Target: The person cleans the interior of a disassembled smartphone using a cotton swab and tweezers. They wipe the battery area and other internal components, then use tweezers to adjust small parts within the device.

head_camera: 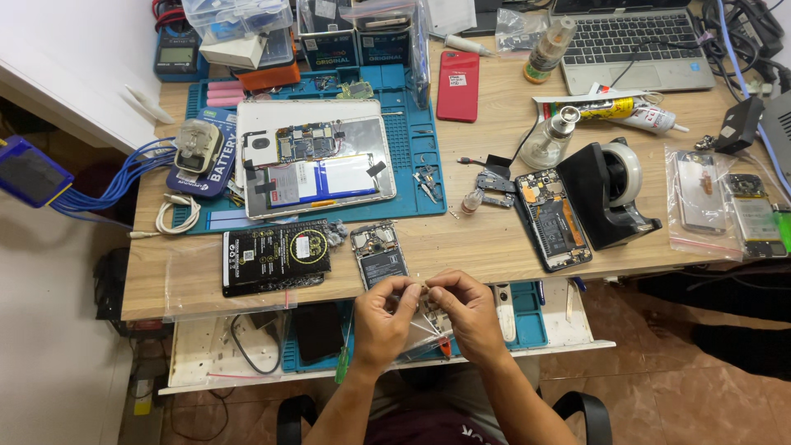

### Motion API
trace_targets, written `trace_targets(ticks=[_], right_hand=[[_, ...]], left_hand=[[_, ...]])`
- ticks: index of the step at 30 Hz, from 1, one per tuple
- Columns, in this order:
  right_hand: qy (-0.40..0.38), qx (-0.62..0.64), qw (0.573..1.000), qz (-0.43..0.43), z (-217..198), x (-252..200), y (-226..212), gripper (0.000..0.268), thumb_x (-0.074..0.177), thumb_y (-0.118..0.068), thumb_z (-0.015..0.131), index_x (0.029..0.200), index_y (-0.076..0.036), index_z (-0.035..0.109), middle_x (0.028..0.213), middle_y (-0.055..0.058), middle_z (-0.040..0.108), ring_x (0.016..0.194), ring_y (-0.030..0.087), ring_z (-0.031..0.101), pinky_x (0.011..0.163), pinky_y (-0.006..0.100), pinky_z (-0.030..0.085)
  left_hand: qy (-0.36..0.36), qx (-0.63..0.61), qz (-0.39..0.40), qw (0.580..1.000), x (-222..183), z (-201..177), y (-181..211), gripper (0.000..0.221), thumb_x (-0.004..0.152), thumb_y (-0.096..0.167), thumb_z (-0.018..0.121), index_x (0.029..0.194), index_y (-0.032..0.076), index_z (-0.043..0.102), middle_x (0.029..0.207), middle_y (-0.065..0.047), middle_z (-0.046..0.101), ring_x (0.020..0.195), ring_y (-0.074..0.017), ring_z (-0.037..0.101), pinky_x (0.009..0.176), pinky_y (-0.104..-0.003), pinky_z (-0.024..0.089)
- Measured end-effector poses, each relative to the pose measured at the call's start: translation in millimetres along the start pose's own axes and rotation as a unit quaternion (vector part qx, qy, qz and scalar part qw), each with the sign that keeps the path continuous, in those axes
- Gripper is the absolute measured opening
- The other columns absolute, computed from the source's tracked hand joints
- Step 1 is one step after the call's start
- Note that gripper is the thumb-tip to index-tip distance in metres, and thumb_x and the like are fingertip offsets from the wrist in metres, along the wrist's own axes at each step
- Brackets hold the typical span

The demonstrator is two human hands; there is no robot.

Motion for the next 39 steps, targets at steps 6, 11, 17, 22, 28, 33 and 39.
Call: trace_targets(ticks=[6,11,17,22,28,33,39], right_hand=[[0.041,0.051,0.995,-0.069,-19,5,-13,0.008,0.086,-0.004,0.054,0.080,0.001,0.058,0.072,0.010,0.056,0.068,0.017,0.052,0.063,0.026,0.044],[0.086,-0.061,0.981,-0.162,-23,16,-59,0.008,0.084,-0.001,0.059,0.080,0.005,0.061,0.070,0.013,0.055,0.062,0.014,0.051,0.058,0.025,0.043],[0.026,-0.250,0.932,-0.261,15,52,-139,0.009,0.082,0.002,0.063,0.090,0.001,0.067,0.065,0.011,0.061,0.057,0.014,0.054,0.057,0.026,0.046],[-0.011,-0.310,0.909,-0.279,28,36,-128,0.011,0.074,-0.001,0.073,0.083,-0.006,0.071,0.057,0.005,0.061,0.047,0.009,0.049,0.049,0.022,0.044],[-0.209,-0.483,0.842,-0.118,4,-27,-47,0.003,0.071,-0.011,0.069,0.069,-0.012,0.071,0.051,0.004,0.063,0.046,0.014,0.057,0.048,0.023,0.048],[-0.238,-0.770,0.567,-0.170,-48,-71,33,0.035,0.065,-0.035,0.078,0.066,-0.014,0.050,0.069,0.002,0.049,0.063,0.025,0.049,0.045,0.039,0.039],[-0.225,-0.740,0.580,-0.257,-45,-80,29,0.021,0.058,0.006,0.054,0.059,-0.012,0.043,0.060,0.004,0.043,0.053,0.023,0.039,0.042,0.036,0.029]], left_hand=[[0.038,-0.043,-0.007,0.998,5,-18,-4,0.012,0.081,0.013,0.060,0.077,0.004,0.067,0.070,-0.004,0.070,0.051,-0.0029,0.047,0.042,-0.017,0.036],[0.065,-0.051,-0.003,0.997,11,-34,-10,0.010,0.080,0.010,0.062,0.077,0.003,0.070,0.068,-0.009,0.070,0.062,-0.0080,0.057,0.051,-0.021,0.048],[0.079,-0.058,-0.007,0.995,9,-44,-10,0.011,0.080,0.009,0.062,0.078,0.000,0.069,0.069,-0.011,0.071,0.062,-0.0089,0.057,0.053,-0.022,0.049],[0.094,-0.061,-0.021,0.993,7,-56,-17,0.011,0.081,0.009,0.062,0.081,0.000,0.068,0.071,-0.011,0.070,0.067,-0.0085,0.056,0.058,-0.023,0.050],[0.099,-0.049,-0.001,0.994,2,-65,-22,0.010,0.081,0.008,0.062,0.078,0.001,0.068,0.069,-0.010,0.069,0.062,-0.0071,0.055,0.055,-0.022,0.049],[0.079,-0.050,-0.001,0.996,2,-58,-17,0.013,0.082,0.013,0.060,0.082,0.001,0.066,0.075,-0.008,0.069,0.064,-0.0079,0.059,0.055,-0.019,0.048],[0.045,-0.032,0.003,0.998,4,-40,-2,0.011,0.082,0.012,0.059,0.079,0.003,0.065,0.072,-0.005,0.068,0.045,-0.0018,0.036,0.037,-0.017,0.028]])
Point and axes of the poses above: each hand's wrist, its own x-axis towards the middle knuckle, its own z-axis out of the palm, y = z × x, the point moved 6 cm from there along x, towards the middle knuckle
